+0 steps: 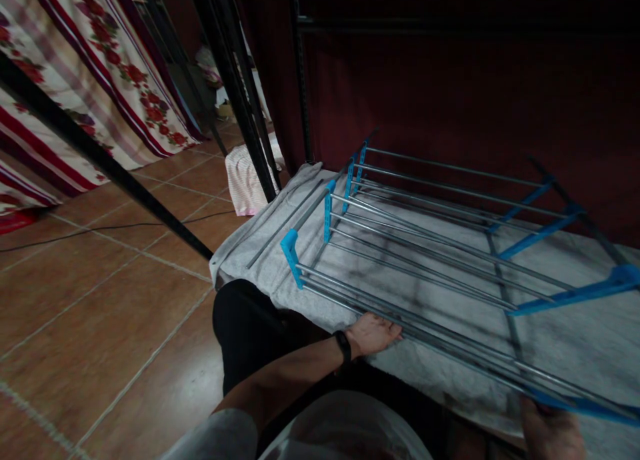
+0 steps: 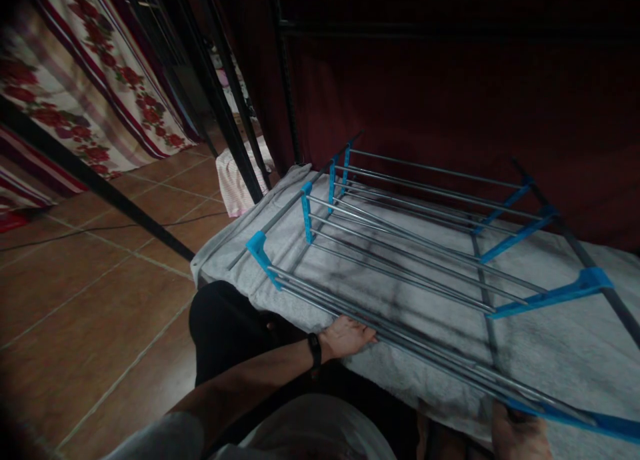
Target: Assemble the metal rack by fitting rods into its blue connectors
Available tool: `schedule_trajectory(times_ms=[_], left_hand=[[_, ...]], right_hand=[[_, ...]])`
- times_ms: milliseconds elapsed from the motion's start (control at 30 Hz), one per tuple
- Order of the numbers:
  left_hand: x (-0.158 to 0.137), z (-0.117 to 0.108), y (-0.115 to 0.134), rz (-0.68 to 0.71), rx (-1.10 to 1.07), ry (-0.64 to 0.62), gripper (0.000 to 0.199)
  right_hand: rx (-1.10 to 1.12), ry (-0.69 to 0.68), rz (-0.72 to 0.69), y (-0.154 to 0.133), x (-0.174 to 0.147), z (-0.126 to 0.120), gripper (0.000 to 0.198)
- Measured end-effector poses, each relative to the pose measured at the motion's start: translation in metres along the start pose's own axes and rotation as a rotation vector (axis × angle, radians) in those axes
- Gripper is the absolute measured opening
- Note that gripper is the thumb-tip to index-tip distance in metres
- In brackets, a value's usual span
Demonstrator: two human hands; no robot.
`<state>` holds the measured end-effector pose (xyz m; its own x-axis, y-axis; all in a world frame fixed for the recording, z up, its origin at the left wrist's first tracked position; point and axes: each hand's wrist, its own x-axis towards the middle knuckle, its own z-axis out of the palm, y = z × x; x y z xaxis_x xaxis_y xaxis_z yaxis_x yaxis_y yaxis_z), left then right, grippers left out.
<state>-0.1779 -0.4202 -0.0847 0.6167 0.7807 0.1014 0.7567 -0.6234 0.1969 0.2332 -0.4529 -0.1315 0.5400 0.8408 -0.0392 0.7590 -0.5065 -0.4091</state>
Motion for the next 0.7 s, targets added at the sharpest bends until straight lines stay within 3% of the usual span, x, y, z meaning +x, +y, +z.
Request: schedule_trajectory(times_ms=[167, 333, 533, 600, 700], left_hand=[[0.000, 0.000, 0.001, -0.009, -0.034, 0.002, 0.023], [-0.001, -0.001, 0.001, -0.024, 0.006, -0.007, 0.027], [-0.005, -0.006, 0.005, -0.088, -0.006, -0.058, 0.030], [-0.010, -0.005, 0.007, -0.110, 0.016, -0.028, 0.031], [-0.019, 0.002, 0.003, -0.095, 0.098, 0.118, 0.033]], right_hand=[[0.016, -0.049, 0.126, -0.007, -0.002, -0.004, 0.029], [0.029, -0.024, 0.121, -0.010, -0.002, -0.003, 0.029], [0.208, 0.039, 0.048, -0.023, -0.014, -0.001, 0.033], [0.318, 0.078, 0.014, -0.030, -0.019, 0.000, 0.039], [0.514, 0.110, -0.066, -0.037, -0.020, 0.002, 0.041]])
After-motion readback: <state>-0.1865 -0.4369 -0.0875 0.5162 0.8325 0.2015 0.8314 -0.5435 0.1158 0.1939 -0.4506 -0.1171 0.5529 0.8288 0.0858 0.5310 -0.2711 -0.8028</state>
